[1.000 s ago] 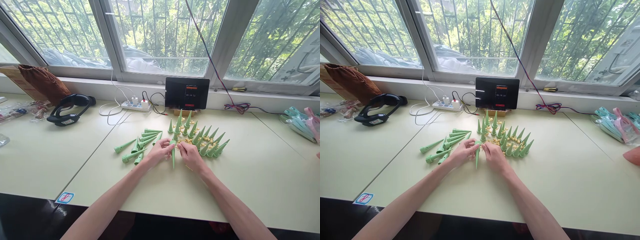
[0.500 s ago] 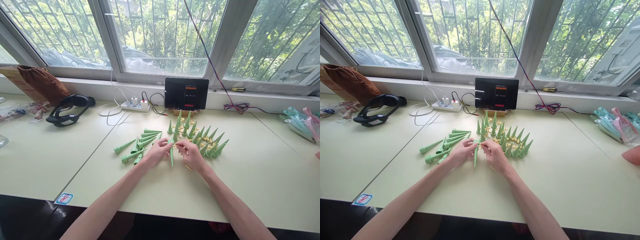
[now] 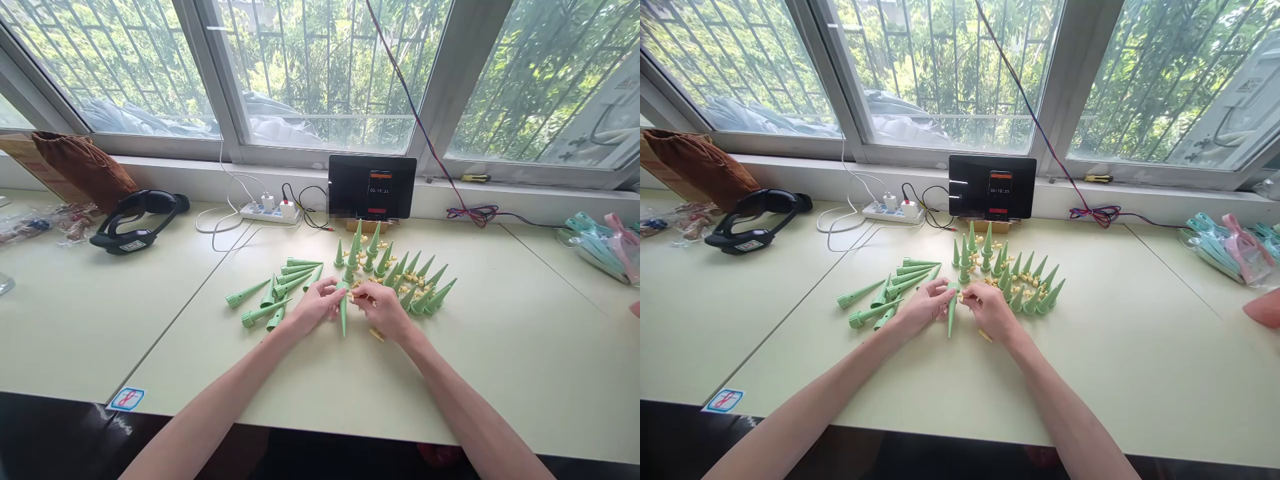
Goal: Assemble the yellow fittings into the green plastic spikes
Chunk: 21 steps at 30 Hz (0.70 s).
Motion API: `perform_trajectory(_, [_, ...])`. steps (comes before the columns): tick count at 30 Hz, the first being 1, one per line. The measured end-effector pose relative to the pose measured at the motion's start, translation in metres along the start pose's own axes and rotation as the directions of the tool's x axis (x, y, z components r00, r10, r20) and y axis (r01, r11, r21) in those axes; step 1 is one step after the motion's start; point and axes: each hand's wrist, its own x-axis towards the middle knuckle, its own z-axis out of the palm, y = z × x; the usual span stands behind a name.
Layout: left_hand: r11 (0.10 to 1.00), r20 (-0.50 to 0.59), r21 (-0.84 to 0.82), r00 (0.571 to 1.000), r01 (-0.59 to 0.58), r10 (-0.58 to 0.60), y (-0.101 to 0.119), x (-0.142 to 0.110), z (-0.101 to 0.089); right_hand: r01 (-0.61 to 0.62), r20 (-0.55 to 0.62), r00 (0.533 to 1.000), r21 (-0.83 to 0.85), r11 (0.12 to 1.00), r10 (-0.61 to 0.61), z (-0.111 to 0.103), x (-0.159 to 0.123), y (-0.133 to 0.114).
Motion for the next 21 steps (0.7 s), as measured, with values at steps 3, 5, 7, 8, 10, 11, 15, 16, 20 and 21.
perform_trajectory(3, [0.998,-0.010,0.059,1.000,-0.013,0.013,-0.0001,-0.0006,0.0008,-0.014,0.016,1.000,-0.006,1.000,0.014,0.0005,-0.0004,0.0014])
perform_trajectory(5, [0.995,-0.003,0.092,0.999,-0.031,0.032,0.0001,-0.0011,0.0011,-0.017,0.025,1.000,-0.024,1.000,0.018,0.0004,-0.0007,0.0017])
perform_trajectory(7, [0.992,0.012,0.116,0.999,-0.048,0.047,0.0005,-0.0018,0.0014,-0.025,0.029,0.999,-0.041,0.999,0.026,0.0001,-0.0008,0.0017])
perform_trajectory(8, [0.991,0.017,0.124,0.999,-0.052,0.050,0.0008,-0.0023,0.0016,-0.030,0.030,0.999,-0.047,0.998,0.031,-0.0002,-0.0009,0.0015])
perform_trajectory(10, [0.990,0.019,0.134,0.999,-0.048,0.046,0.0015,-0.0032,0.0022,-0.038,0.031,0.999,-0.052,0.998,0.040,-0.0009,-0.0010,0.0008])
perform_trajectory(11, [0.990,0.018,0.134,0.999,-0.046,0.044,0.0019,-0.0037,0.0025,-0.040,0.031,0.999,-0.054,0.998,0.042,-0.0013,-0.0010,0.0003])
perform_trajectory(15, [0.990,0.026,0.131,0.998,-0.052,0.049,0.0024,-0.0043,0.0038,-0.040,0.032,0.999,-0.056,0.998,0.042,-0.0023,-0.0009,-0.0017])
perform_trajectory(16, [0.990,0.025,0.132,0.998,-0.054,0.051,0.0024,-0.0042,0.0042,-0.040,0.031,0.999,-0.052,0.998,0.042,-0.0024,-0.0009,-0.0020])
perform_trajectory(20, [0.989,0.022,0.140,0.998,-0.054,0.052,0.0032,-0.0043,0.0066,-0.062,0.014,0.998,-0.017,0.998,0.062,-0.0024,-0.0016,-0.0036])
perform_trajectory(21, [0.988,0.028,0.143,0.998,-0.059,0.056,0.0038,-0.0045,0.0075,-0.071,0.010,0.997,-0.007,0.997,0.071,-0.0024,-0.0019,-0.0042])
